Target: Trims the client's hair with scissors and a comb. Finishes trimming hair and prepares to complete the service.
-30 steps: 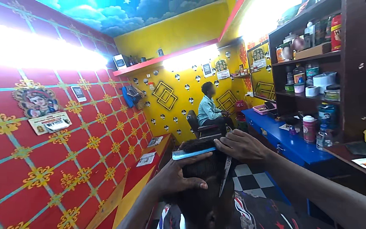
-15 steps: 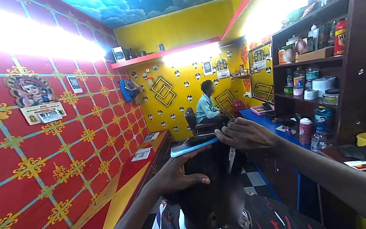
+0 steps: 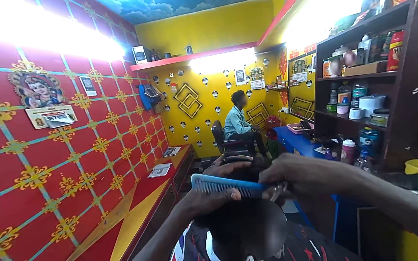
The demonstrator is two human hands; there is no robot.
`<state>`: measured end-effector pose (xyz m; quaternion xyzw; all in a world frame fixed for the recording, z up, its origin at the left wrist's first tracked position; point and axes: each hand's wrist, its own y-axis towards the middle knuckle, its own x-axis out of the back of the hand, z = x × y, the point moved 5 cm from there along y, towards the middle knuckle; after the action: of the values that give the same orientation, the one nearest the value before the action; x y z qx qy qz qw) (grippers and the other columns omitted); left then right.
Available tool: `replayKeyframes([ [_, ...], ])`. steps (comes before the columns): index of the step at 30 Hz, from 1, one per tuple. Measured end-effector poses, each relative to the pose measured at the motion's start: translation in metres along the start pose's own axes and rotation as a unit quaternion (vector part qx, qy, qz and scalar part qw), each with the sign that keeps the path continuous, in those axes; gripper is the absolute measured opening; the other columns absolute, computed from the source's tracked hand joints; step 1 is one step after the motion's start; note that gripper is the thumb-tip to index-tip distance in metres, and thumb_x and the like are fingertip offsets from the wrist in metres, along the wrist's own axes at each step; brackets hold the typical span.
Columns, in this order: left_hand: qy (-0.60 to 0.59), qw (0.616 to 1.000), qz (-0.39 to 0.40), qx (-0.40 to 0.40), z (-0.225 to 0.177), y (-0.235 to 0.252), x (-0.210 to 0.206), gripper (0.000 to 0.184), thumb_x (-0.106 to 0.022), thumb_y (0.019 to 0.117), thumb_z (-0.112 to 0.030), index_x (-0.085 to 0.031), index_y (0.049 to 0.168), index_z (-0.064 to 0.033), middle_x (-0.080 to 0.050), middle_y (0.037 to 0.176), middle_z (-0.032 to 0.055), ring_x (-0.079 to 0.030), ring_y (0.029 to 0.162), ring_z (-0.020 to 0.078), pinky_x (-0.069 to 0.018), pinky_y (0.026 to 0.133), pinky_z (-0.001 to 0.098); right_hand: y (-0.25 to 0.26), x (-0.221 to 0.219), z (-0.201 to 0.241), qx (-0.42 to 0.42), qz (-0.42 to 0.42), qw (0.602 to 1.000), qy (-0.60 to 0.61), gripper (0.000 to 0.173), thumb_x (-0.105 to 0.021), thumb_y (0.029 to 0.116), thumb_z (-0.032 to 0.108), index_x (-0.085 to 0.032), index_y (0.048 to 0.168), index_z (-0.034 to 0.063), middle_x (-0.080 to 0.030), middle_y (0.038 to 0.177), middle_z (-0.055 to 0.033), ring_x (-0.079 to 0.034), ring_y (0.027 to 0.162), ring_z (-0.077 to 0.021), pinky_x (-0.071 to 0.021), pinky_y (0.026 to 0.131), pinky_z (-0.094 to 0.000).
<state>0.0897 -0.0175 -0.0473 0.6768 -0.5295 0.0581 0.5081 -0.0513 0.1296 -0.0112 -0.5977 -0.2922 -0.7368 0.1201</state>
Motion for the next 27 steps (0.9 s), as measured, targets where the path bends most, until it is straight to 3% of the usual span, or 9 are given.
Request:
replayKeyframes([
  [3, 0.012, 0.999, -0.003, 0.031, -0.001, 0.002, -0.002, 0.05, -0.046, 0.1051, -0.05, -0.072, 0.127, -0.0125, -0.063, 0.141, -0.0026, -0.052, 0.137, 0.0137, -0.0333, 0.122, 0.043, 0.001, 0.003, 0.009, -0.085, 0.034, 0.99, -0.11, 0.041, -0.053, 0.1024, 0.052, -0.073, 0.095, 0.0162, -0.06, 0.066, 0.0006, -0.061, 0.062, -0.016, -0.0477, 0.056, -0.0401],
  [5, 0.02, 0.999, -0.006, 0.037, -0.002, 0.001, -0.002, 0.038, -0.051, 0.1043, -0.037, -0.073, 0.123, -0.0134, -0.065, 0.138, -0.0047, -0.055, 0.133, 0.0112, -0.0359, 0.121, 0.0427, 0.001, 0.026, -0.003, -0.225, 0.028, 0.959, -0.17, 0.042, -0.055, 0.1003, 0.056, -0.073, 0.091, 0.0204, -0.062, 0.066, 0.0006, -0.064, 0.065, -0.0189, -0.051, 0.059, -0.0469],
  [8, 0.03, 0.999, 0.014, 0.042, -0.004, 0.001, -0.003, 0.038, -0.052, 0.1028, -0.036, -0.071, 0.128, -0.0141, -0.064, 0.139, -0.0066, -0.053, 0.136, 0.0087, -0.033, 0.122, 0.0414, 0.002, 0.053, -0.032, -0.375, 0.104, 0.919, -0.065, 0.044, -0.057, 0.0991, 0.056, -0.074, 0.097, 0.0153, -0.068, 0.07, -0.0003, -0.064, 0.063, -0.015, -0.053, 0.065, -0.0405],
  [10, 0.012, 0.999, 0.019, 0.029, -0.006, 0.002, -0.004, 0.038, -0.053, 0.1023, -0.031, -0.07, 0.129, -0.0103, -0.063, 0.142, -0.002, -0.052, 0.137, 0.0122, -0.0387, 0.119, 0.039, -0.001, 0.055, -0.044, -0.328, 0.165, 0.922, 0.123, 0.022, -0.07, 0.0978, 0.022, -0.07, 0.108, 0.0022, -0.07, 0.081, -0.0078, -0.066, 0.066, -0.0173, -0.056, 0.063, -0.034],
  [11, 0.004, 0.999, 0.021, 0.026, -0.007, 0.002, -0.004, 0.038, -0.054, 0.1022, -0.03, -0.069, 0.13, -0.009, -0.062, 0.143, -0.0005, -0.053, 0.136, 0.0129, -0.0413, 0.117, 0.0376, -0.001, 0.056, -0.045, -0.296, 0.204, 0.917, 0.172, 0.028, -0.075, 0.089, 0.003, -0.069, 0.116, 0.0009, -0.073, 0.092, -0.0097, -0.069, 0.074, -0.0191, -0.0587, 0.067, -0.0338],
  [13, 0.004, 0.999, 0.021, 0.025, -0.009, 0.001, -0.003, 0.037, -0.055, 0.1019, -0.029, -0.069, 0.13, -0.0084, -0.062, 0.143, 0.0001, -0.054, 0.134, 0.0122, -0.0443, 0.114, 0.0355, 0.002, 0.062, -0.039, -0.266, 0.264, 0.912, 0.169, 0.046, -0.077, 0.0783, -0.014, -0.068, 0.12, 0.0021, -0.073, 0.104, -0.0093, -0.07, 0.083, -0.0192, -0.0593, 0.075, -0.0341],
  [16, 0.008, 0.999, 0.025, 0.033, -0.011, 0.0, -0.004, 0.036, -0.055, 0.1012, -0.029, -0.07, 0.128, -0.0094, -0.062, 0.142, -0.0009, -0.055, 0.132, 0.0106, -0.0457, 0.112, 0.0342, 0.015, 0.067, -0.031, -0.257, 0.28, 0.923, 0.055, 0.034, -0.076, 0.0807, -0.013, -0.071, 0.111, 0.0014, -0.07, 0.09, -0.0088, -0.066, 0.075, -0.0164, -0.0549, 0.07, -0.0327],
  [20, 0.029, 0.998, 0.028, 0.041, -0.014, -0.002, -0.003, 0.037, -0.056, 0.1015, -0.029, -0.069, 0.131, -0.011, -0.064, 0.139, -0.0018, -0.057, 0.129, 0.0081, -0.046, 0.111, 0.034, 0.025, 0.066, -0.019, -0.266, 0.325, 0.906, -0.051, 0.063, -0.083, 0.086, 0.014, -0.055, 0.142, 0.0049, -0.067, 0.117, -0.0118, -0.064, 0.105, -0.022, -0.0513, 0.094, -0.043],
  [27, 0.022, 0.999, 0.025, 0.038, -0.012, -0.006, -0.001, 0.035, -0.057, 0.1015, -0.029, -0.07, 0.129, -0.0106, -0.068, 0.133, -0.0013, -0.059, 0.126, 0.0075, -0.0461, 0.11, 0.033, 0.041, 0.061, -0.006, -0.222, 0.341, 0.906, -0.111, 0.053, -0.079, 0.0896, 0.011, -0.058, 0.138, 0.0039, -0.066, 0.12, -0.014, -0.063, 0.107, -0.0236, -0.0489, 0.095, -0.0438],
])
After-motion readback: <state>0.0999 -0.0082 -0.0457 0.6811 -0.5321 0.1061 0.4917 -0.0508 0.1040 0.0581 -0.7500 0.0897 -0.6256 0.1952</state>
